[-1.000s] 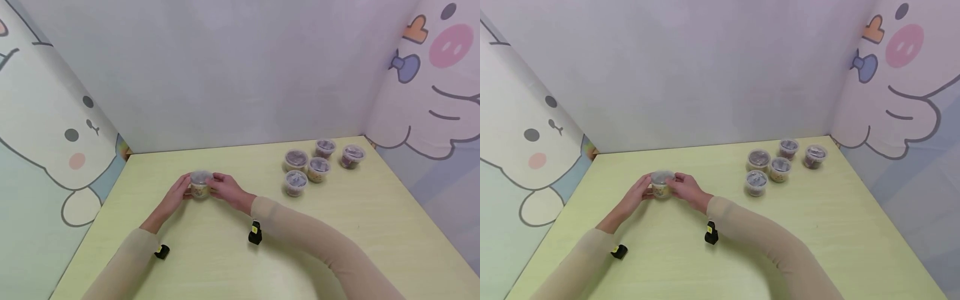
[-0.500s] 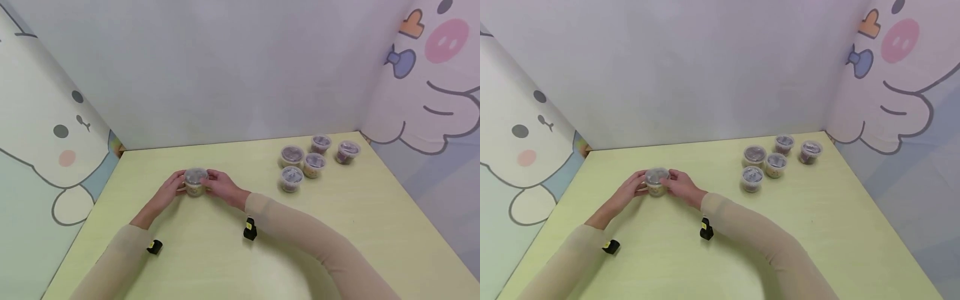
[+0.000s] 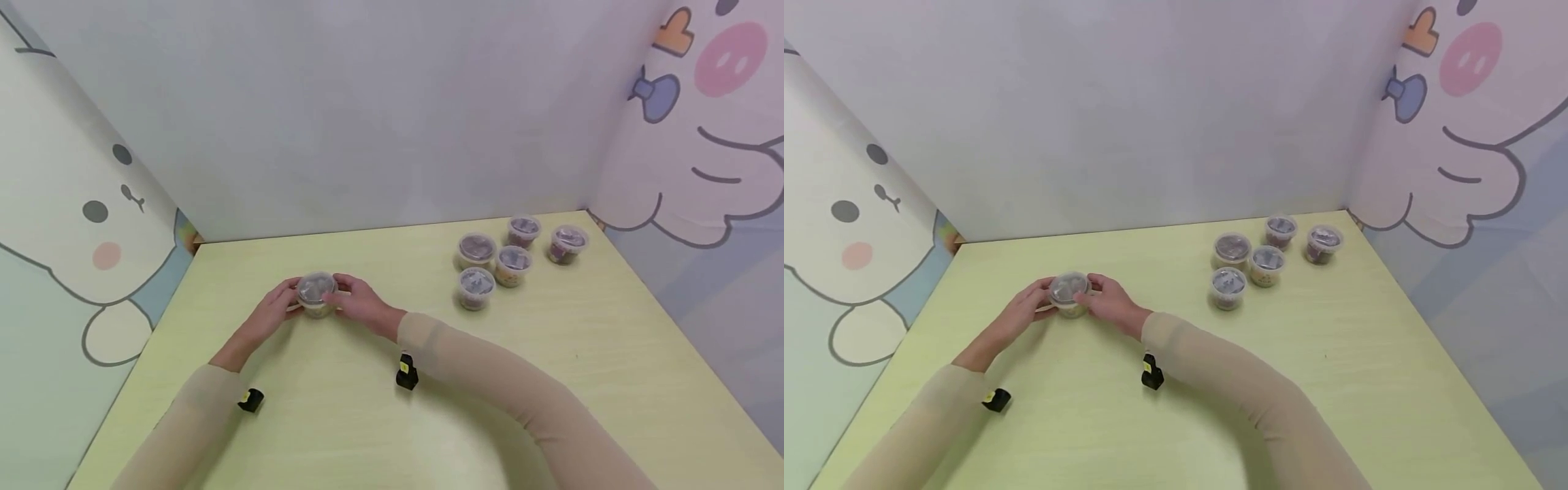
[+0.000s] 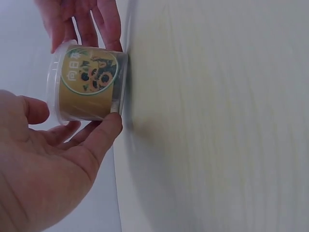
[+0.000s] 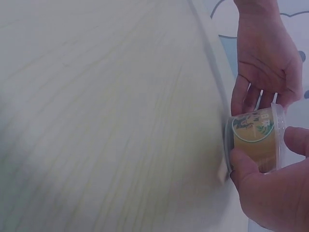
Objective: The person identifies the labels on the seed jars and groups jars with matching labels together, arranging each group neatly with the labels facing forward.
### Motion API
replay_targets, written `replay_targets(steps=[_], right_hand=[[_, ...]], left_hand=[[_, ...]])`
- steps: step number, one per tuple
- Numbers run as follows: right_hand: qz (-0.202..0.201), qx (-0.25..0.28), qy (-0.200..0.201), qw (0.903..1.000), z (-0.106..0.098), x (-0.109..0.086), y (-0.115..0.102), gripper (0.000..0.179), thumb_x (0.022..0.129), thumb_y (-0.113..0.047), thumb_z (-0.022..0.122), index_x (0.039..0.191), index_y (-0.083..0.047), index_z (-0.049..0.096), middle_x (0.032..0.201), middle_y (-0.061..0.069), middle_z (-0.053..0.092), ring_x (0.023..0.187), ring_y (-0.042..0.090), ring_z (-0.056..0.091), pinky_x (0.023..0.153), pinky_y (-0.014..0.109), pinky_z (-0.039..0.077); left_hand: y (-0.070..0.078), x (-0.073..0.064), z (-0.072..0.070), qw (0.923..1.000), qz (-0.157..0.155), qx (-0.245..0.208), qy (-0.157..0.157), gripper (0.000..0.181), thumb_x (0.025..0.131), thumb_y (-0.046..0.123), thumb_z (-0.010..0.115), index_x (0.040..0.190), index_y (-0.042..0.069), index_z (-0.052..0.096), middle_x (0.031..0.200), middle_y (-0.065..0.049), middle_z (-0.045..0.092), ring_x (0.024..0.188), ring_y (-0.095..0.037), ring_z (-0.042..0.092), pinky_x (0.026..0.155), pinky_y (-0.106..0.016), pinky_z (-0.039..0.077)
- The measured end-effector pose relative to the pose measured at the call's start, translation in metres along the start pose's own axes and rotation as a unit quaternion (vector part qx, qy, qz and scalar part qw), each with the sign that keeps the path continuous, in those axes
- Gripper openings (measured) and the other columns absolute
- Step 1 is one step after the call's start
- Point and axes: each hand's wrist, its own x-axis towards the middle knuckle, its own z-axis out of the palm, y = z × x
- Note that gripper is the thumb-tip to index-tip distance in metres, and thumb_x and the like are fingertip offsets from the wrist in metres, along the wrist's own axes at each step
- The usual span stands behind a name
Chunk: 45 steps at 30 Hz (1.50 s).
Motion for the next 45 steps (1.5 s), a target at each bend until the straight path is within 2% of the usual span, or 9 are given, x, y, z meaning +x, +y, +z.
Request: replay_targets(steps=[6,12,21,29,34,39,45], right_hand=[[-0.002,-0.028,0.007,0.9996,0.000,-0.003,0.000,0.065,0.099,-0.022,0.070,0.155,-0.009,0.040,0.150,0.010,0.049,0.129,0.024,0.054,0.099,0.040,0.053],[-0.010,-0.053,0.005,0.9985,-0.001,-0.005,-0.001,0.064,0.099,-0.023,0.070,0.154,-0.010,0.041,0.149,0.010,0.050,0.131,0.026,0.053,0.095,0.036,0.054],[-0.029,-0.061,-0.012,0.9976,0.007,0.000,-0.002,0.063,0.099,-0.024,0.069,0.154,-0.008,0.042,0.147,0.014,0.051,0.120,0.022,0.060,0.092,0.037,0.056],[-0.030,-0.049,-0.017,0.9982,0.007,-0.002,-0.001,0.065,0.099,-0.023,0.069,0.154,-0.007,0.040,0.150,0.012,0.049,0.132,0.028,0.053,0.098,0.043,0.053],[-0.042,-0.061,-0.021,0.9970,0.004,0.000,-0.004,0.066,0.099,-0.026,0.069,0.155,-0.007,0.039,0.151,0.010,0.048,0.134,0.028,0.052,0.097,0.041,0.054],[-0.048,-0.074,-0.018,0.9960,0.001,0.001,-0.002,0.067,0.100,-0.026,0.068,0.156,-0.006,0.037,0.151,0.013,0.048,0.133,0.027,0.052,0.096,0.038,0.054],[-0.044,-0.073,-0.010,0.9963,-0.002,-0.001,0.002,0.071,0.101,-0.027,0.067,0.158,-0.004,0.032,0.156,0.015,0.042,0.140,0.030,0.045,0.106,0.041,0.047]], left_hand=[[0.001,-0.001,0.002,0.9999,-0.011,0.000,0.000,0.050,0.109,0.017,0.029,0.153,-0.008,0.029,0.154,-0.032,0.032,0.140,-0.043,0.036,0.109,-0.047,0.040],[-0.001,-0.005,0.003,0.9997,-0.013,-0.019,-0.011,0.052,0.111,0.020,0.031,0.155,-0.007,0.025,0.154,-0.033,0.030,0.141,-0.045,0.034,0.108,-0.045,0.041],[0.001,-0.012,-0.007,0.9998,-0.008,-0.016,-0.004,0.052,0.112,0.022,0.032,0.155,-0.007,0.026,0.152,-0.033,0.032,0.139,-0.045,0.036,0.107,-0.043,0.042],[-0.001,-0.011,-0.007,0.9999,-0.009,-0.004,-0.009,0.053,0.112,0.022,0.031,0.156,-0.006,0.023,0.155,-0.032,0.029,0.141,-0.044,0.034,0.108,-0.045,0.040],[0.005,-0.008,-0.007,0.9999,-0.012,0.009,-0.008,0.055,0.113,0.024,0.034,0.157,-0.006,0.021,0.156,-0.032,0.027,0.143,-0.045,0.031,0.110,-0.049,0.037],[0.003,-0.005,-0.002,0.9999,-0.014,0.007,-0.003,0.057,0.113,0.026,0.034,0.158,-0.006,0.018,0.158,-0.032,0.024,0.145,-0.046,0.029,0.110,-0.051,0.038],[-0.002,-0.003,0.004,0.9995,-0.016,0.027,0.005,0.061,0.112,0.027,0.038,0.159,-0.005,0.014,0.157,-0.033,0.024,0.144,-0.046,0.031,0.110,-0.052,0.037]])
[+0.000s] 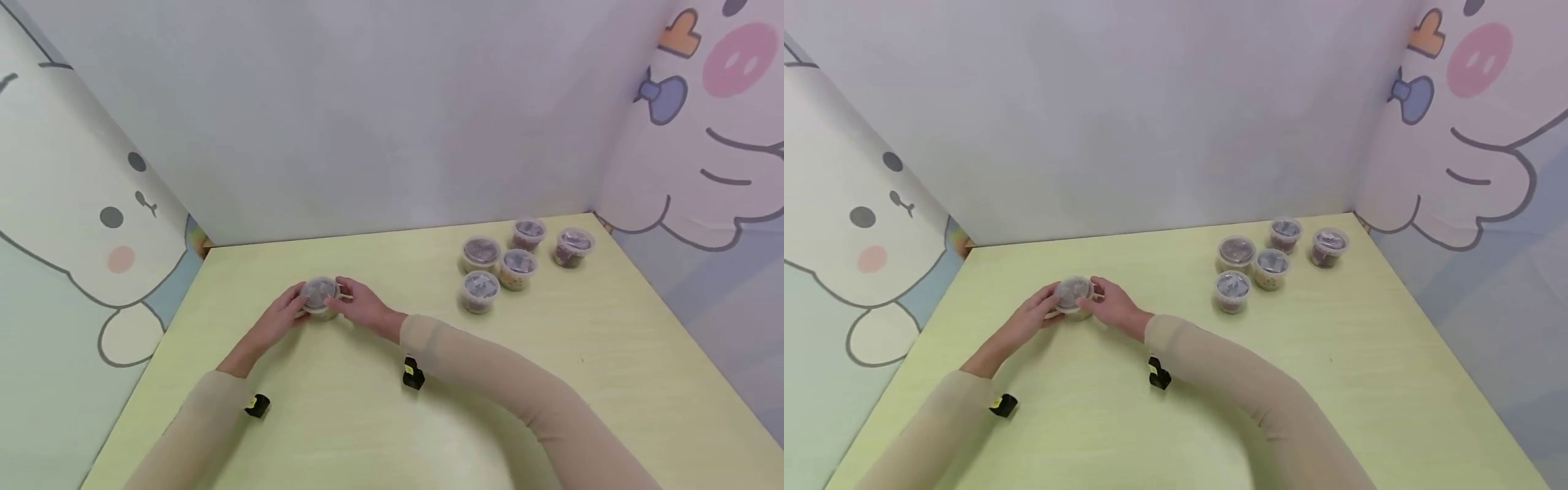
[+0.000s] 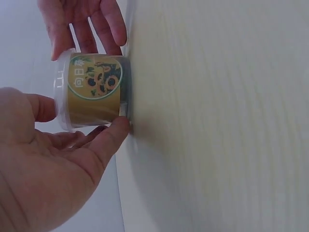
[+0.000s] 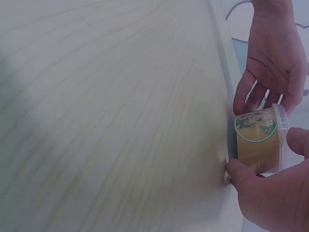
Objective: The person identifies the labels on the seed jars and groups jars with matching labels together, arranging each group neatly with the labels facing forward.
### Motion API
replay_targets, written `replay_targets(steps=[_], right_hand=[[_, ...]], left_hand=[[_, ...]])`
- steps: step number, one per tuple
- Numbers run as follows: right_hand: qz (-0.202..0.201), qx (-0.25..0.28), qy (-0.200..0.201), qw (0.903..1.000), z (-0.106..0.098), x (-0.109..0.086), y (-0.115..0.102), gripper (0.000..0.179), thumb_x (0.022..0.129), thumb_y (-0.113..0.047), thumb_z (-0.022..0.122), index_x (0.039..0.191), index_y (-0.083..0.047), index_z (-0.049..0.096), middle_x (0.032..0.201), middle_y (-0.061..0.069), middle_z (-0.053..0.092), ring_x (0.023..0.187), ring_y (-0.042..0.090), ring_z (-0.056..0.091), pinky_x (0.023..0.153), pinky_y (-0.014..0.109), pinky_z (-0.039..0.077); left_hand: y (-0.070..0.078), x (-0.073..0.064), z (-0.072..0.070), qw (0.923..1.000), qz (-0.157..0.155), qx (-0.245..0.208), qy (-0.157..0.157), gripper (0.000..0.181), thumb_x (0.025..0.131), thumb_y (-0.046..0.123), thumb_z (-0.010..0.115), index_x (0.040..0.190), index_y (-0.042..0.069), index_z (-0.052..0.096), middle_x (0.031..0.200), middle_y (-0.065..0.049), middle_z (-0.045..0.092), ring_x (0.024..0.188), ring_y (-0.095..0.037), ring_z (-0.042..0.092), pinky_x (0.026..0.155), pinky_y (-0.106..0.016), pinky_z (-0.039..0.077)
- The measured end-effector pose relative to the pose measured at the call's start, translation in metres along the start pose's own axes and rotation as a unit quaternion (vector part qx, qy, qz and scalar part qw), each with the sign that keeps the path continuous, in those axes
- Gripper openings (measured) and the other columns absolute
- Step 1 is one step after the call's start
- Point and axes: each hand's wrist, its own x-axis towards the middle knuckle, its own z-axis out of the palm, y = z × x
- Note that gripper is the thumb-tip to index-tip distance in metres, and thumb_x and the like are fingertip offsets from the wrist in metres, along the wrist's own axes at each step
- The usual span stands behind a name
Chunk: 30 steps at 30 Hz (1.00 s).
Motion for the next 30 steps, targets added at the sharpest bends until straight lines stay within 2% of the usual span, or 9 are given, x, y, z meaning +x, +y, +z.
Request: replay_targets(steps=[5,9,14,17,21,24,26,28,30], right_hand=[[0.006,-0.044,0.018,0.9989,-0.005,-0.016,-0.002,0.075,0.101,-0.034,0.066,0.160,-0.009,0.029,0.163,0.009,0.031,0.149,0.029,0.029,0.118,0.046,0.031],[-0.005,-0.088,0.002,0.9961,-0.012,-0.030,-0.010,0.075,0.101,-0.036,0.064,0.162,-0.013,0.026,0.166,0.006,0.025,0.151,0.026,0.022,0.120,0.047,0.026],[-0.048,-0.146,-0.030,0.9876,-0.034,-0.036,-0.021,0.073,0.101,-0.036,0.064,0.161,-0.013,0.029,0.164,0.005,0.028,0.150,0.025,0.026,0.120,0.043,0.027],[-0.076,-0.207,-0.042,0.9745,-0.054,-0.042,-0.025,0.070,0.102,-0.037,0.063,0.160,-0.013,0.031,0.163,0.005,0.031,0.149,0.024,0.029,0.119,0.042,0.028],[-0.134,-0.316,-0.055,0.9378,-0.084,-0.054,-0.029,0.067,0.103,-0.037,0.061,0.159,-0.012,0.034,0.161,0.008,0.035,0.149,0.030,0.027,0.121,0.045,0.024],[-0.169,-0.369,-0.050,0.9126,-0.108,-0.067,-0.032,0.064,0.104,-0.034,0.060,0.158,-0.010,0.036,0.158,0.011,0.039,0.149,0.036,0.027,0.121,0.051,0.020],[-0.179,-0.380,-0.042,0.9065,-0.125,-0.076,-0.033,0.064,0.104,-0.033,0.061,0.157,-0.009,0.037,0.158,0.012,0.040,0.147,0.035,0.032,0.121,0.050,0.022],[-0.189,-0.383,-0.031,0.9036,-0.141,-0.085,-0.035,0.063,0.104,-0.031,0.061,0.157,-0.007,0.037,0.158,0.012,0.040,0.138,0.034,0.046,0.119,0.050,0.027],[-0.200,-0.381,-0.021,0.9025,-0.156,-0.093,-0.038,0.062,0.104,-0.029,0.061,0.157,-0.006,0.037,0.158,0.012,0.040,0.136,0.032,0.048,0.117,0.049,0.032]], left_hand=[[0.001,0.002,0.007,0.9970,0.007,0.076,0.012,0.071,0.110,0.036,0.045,0.161,-0.001,0.013,0.157,-0.031,0.028,0.138,-0.047,0.041,0.110,-0.054,0.039],[0.006,-0.003,0.009,0.9906,0.032,0.130,0.027,0.069,0.110,0.036,0.045,0.159,-0.003,0.016,0.159,-0.030,0.025,0.142,-0.049,0.033,0.112,-0.061,0.034],[0.018,-0.010,0.011,0.9687,0.094,0.219,0.070,0.063,0.109,0.031,0.049,0.156,-0.004,0.027,0.156,-0.028,0.030,0.144,-0.047,0.030,0.113,-0.064,0.029],[0.028,-0.011,0.017,0.9519,0.127,0.267,0.079,0.060,0.108,0.031,0.053,0.155,-0.001,0.035,0.157,-0.025,0.032,0.137,-0.045,0.042,0.108,-0.063,0.037],[0.042,-0.007,0.031,0.9336,0.169,0.307,0.077,0.057,0.106,0.031,0.056,0.152,0.001,0.041,0.157,-0.023,0.033,0.135,-0.045,0.046,0.104,-0.062,0.043],[0.053,-0.001,0.043,0.9209,0.201,0.326,0.071,0.056,0.105,0.031,0.058,0.150,0.001,0.045,0.157,-0.023,0.035,0.143,-0.042,0.036,0.110,-0.061,0.038],[0.061,0.005,0.051,0.9130,0.219,0.337,0.067,0.056,0.104,0.031,0.059,0.150,0.001,0.046,0.156,-0.021,0.037,0.144,-0.040,0.036,0.110,-0.059,0.038],[0.069,0.012,0.060,0.9104,0.232,0.337,0.060,0.056,0.104,0.032,0.059,0.150,0.002,0.046,0.156,-0.021,0.038,0.143,-0.037,0.039,0.110,-0.056,0.040],[0.076,0.018,0.070,0.9102,0.240,0.334,0.051,0.057,0.104,0.032,0.058,0.151,0.002,0.044,0.156,-0.019,0.038,0.140,-0.035,0.043,0.109,-0.053,0.042]])
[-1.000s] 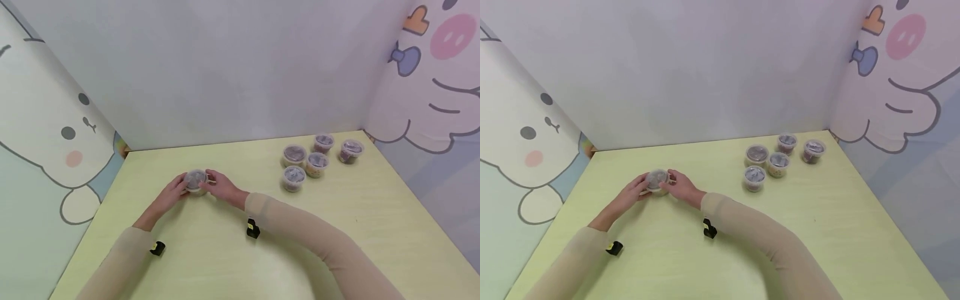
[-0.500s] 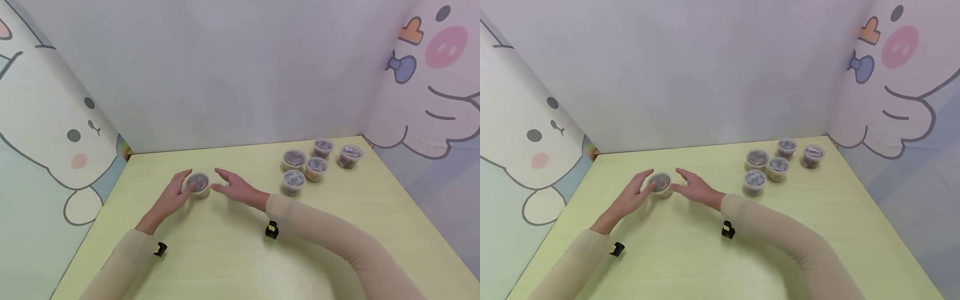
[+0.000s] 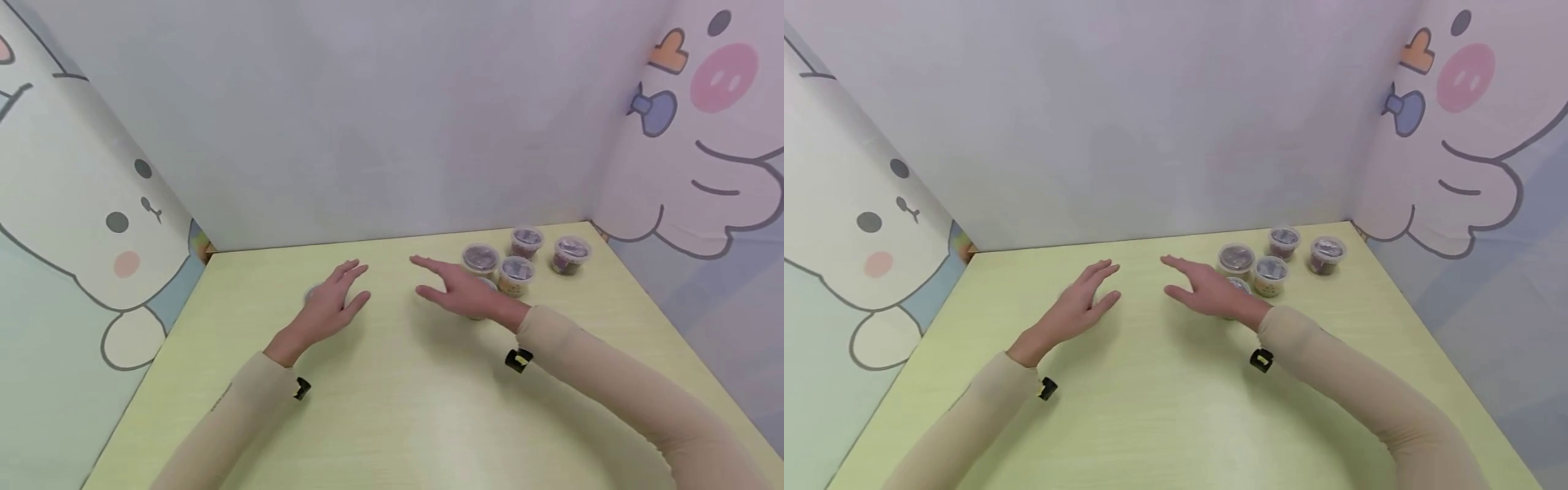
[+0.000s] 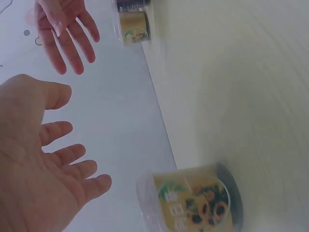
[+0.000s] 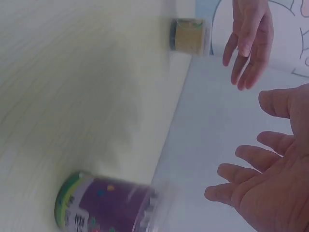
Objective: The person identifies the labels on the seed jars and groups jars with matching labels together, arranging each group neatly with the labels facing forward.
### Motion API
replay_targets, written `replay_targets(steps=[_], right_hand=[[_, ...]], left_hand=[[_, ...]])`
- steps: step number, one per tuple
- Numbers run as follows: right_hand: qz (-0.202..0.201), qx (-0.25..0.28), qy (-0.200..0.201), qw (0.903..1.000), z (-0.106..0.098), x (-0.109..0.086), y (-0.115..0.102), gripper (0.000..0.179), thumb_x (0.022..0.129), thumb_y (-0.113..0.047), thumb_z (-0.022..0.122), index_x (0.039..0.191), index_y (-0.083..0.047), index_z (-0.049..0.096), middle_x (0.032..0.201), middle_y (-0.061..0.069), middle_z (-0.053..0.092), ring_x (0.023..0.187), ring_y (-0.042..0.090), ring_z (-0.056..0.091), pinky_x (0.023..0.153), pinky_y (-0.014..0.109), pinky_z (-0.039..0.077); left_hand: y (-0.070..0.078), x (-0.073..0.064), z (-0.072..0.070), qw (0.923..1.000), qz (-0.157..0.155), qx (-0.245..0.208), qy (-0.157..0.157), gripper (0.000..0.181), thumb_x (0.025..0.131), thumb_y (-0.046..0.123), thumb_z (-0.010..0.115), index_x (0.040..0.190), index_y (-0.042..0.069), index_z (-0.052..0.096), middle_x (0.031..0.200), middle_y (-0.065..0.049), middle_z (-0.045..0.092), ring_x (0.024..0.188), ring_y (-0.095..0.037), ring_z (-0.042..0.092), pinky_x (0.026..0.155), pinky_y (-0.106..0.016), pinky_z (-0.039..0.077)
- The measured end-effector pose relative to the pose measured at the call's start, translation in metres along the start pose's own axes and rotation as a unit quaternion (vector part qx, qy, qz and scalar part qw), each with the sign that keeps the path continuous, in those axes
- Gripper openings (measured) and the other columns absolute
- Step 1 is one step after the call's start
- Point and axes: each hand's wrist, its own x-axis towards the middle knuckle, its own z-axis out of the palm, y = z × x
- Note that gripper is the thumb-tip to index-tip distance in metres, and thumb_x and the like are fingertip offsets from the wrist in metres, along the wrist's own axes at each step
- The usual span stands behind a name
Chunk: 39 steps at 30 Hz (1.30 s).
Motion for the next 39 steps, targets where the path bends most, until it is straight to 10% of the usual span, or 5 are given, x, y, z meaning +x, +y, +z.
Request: replay_targets(steps=[10,20,39], right_hand=[[-0.005,-0.015,0.017,0.9997,-0.046,-0.040,0.031,0.061,0.102,-0.024,0.064,0.154,-0.002,0.040,0.154,0.016,0.044,0.140,0.035,0.043,0.110,0.057,0.038],[-0.012,-0.023,-0.006,0.9996,-0.051,-0.076,0.062,0.072,0.096,-0.015,0.073,0.154,0.006,0.035,0.156,0.023,0.039,0.140,0.038,0.041,0.107,0.057,0.042],[0.074,0.112,-0.021,0.9907,-0.034,-0.093,0.090,0.081,0.095,-0.006,0.072,0.157,0.007,0.021,0.149,0.030,0.041,0.128,0.047,0.052,0.101,0.053,0.047]], left_hand=[[0.035,0.045,0.041,0.9956,0.039,-0.032,-0.079,0.063,0.106,0.030,0.056,0.155,0.001,0.032,0.155,-0.019,0.037,0.140,-0.031,0.043,0.114,-0.044,0.037],[0.064,0.077,0.086,0.9827,0.005,-0.058,-0.176,0.070,0.104,0.028,0.058,0.159,0.003,0.023,0.155,-0.019,0.038,0.134,-0.029,0.050,0.112,-0.041,0.041],[0.076,0.096,0.116,0.9786,0.008,-0.067,-0.195,0.068,0.102,0.023,0.060,0.157,0.000,0.027,0.145,-0.018,0.048,0.131,-0.026,0.052,0.109,-0.036,0.043]])
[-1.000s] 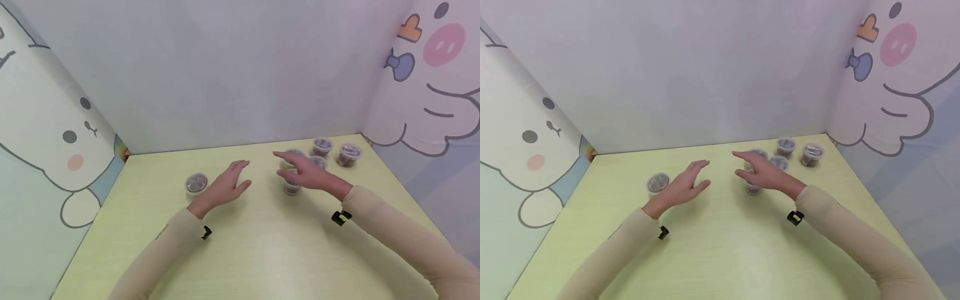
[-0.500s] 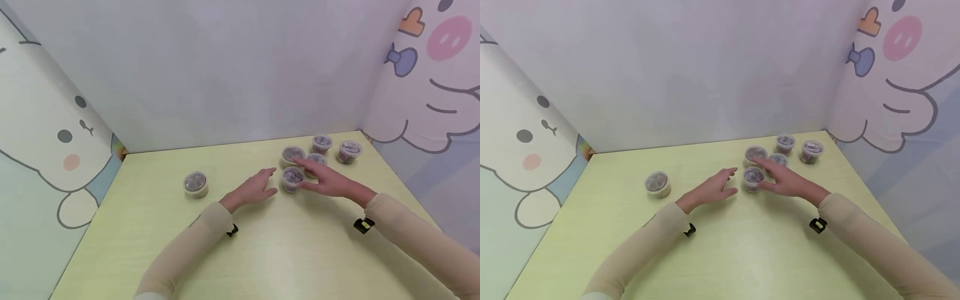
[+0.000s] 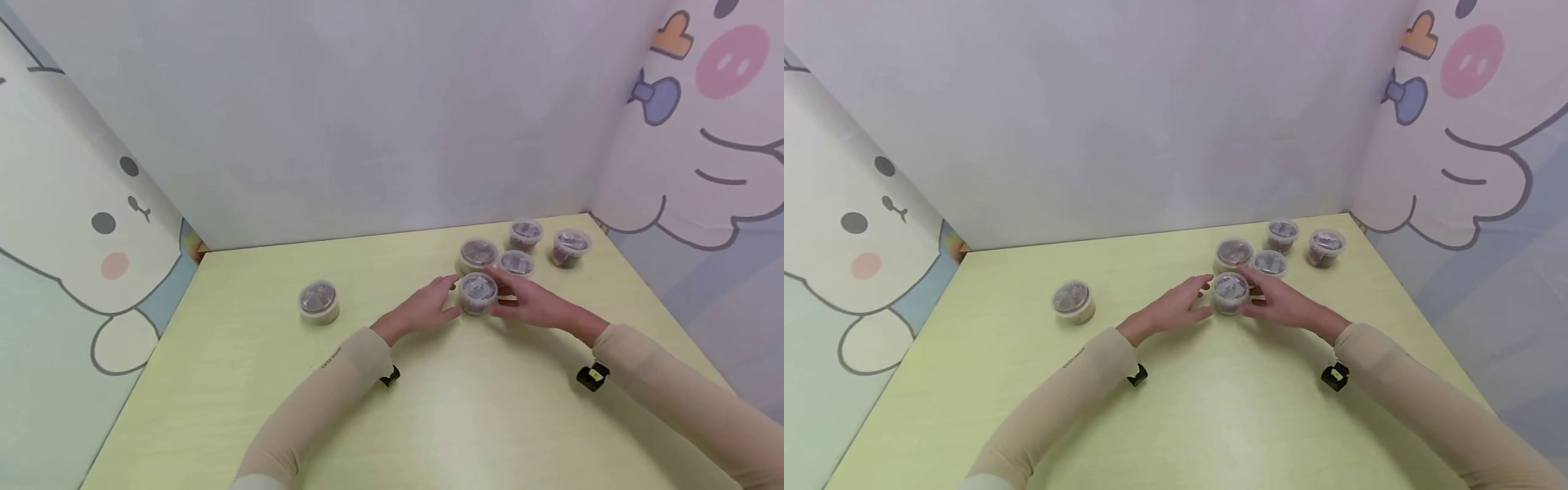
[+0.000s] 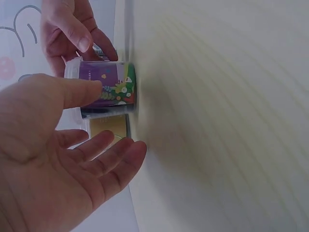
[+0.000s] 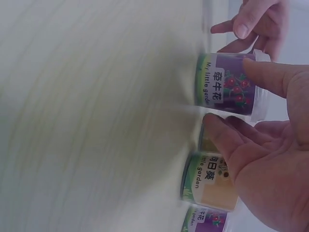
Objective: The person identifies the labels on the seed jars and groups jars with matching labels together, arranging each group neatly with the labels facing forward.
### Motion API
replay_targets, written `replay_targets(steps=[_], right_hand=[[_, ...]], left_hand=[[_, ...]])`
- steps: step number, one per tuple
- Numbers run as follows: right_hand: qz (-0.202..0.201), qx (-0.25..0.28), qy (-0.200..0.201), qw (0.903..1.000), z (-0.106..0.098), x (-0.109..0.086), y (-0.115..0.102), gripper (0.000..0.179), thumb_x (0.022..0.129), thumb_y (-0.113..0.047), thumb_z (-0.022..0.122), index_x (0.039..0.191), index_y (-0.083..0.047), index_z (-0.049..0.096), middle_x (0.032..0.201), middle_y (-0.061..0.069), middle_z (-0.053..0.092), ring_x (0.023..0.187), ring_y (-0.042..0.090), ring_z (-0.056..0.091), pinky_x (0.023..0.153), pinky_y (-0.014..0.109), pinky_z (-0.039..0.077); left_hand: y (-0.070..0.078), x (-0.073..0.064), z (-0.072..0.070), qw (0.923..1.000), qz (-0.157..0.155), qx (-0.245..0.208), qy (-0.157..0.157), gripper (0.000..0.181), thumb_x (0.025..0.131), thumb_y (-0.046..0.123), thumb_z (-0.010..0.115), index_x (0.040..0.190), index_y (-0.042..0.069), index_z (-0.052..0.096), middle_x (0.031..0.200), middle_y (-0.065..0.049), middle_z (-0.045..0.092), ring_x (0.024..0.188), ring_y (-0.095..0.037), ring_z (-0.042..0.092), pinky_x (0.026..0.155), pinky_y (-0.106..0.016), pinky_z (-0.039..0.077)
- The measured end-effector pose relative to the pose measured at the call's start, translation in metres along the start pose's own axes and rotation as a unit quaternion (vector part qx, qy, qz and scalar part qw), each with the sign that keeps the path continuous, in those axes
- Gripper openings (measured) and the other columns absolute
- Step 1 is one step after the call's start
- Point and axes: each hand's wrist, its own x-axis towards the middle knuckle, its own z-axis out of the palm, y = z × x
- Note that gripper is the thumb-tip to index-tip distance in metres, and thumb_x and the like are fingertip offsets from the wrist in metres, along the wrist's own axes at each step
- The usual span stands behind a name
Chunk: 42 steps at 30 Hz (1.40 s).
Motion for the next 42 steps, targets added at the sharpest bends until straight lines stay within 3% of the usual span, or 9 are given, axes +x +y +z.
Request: replay_targets(steps=[7,17,28,42], right_hand=[[0.022,0.010,-0.014,0.9996,0.001,-0.004,0.004,0.085,0.095,-0.009,0.073,0.160,0.001,0.020,0.150,0.025,0.043,0.127,0.044,0.054,0.099,0.051,0.050],[0.014,-0.017,0.000,0.9998,0.002,-0.010,0.008,0.076,0.097,-0.013,0.071,0.157,0.004,0.026,0.143,0.022,0.051,0.122,0.037,0.059,0.100,0.048,0.050],[0.008,0.007,0.002,0.9999,0.000,-0.009,0.006,0.067,0.097,-0.012,0.071,0.152,0.004,0.037,0.137,0.020,0.055,0.119,0.035,0.060,0.101,0.051,0.049],[0.013,0.018,-0.010,0.9997,0.001,0.001,0.005,0.066,0.097,-0.013,0.072,0.152,0.001,0.039,0.138,0.017,0.056,0.122,0.033,0.059,0.103,0.048,0.048]], left_hand=[[0.003,0.001,0.004,0.9998,0.006,-0.020,-0.006,0.068,0.103,0.024,0.059,0.157,-0.001,0.027,0.145,-0.019,0.049,0.131,-0.025,0.052,0.109,-0.036,0.043],[0.006,0.004,0.013,0.9988,0.010,-0.045,-0.016,0.066,0.104,0.022,0.058,0.158,0.001,0.026,0.139,-0.015,0.055,0.128,-0.023,0.055,0.107,-0.033,0.044],[0.007,0.002,0.009,0.9987,0.008,-0.048,-0.017,0.066,0.105,0.025,0.056,0.158,0.002,0.025,0.140,-0.014,0.055,0.128,-0.024,0.054,0.107,-0.032,0.043],[-0.001,-0.001,0.005,0.9987,0.010,-0.049,-0.008,0.064,0.105,0.027,0.056,0.158,0.005,0.028,0.144,-0.012,0.052,0.129,-0.021,0.054,0.105,-0.032,0.045]])
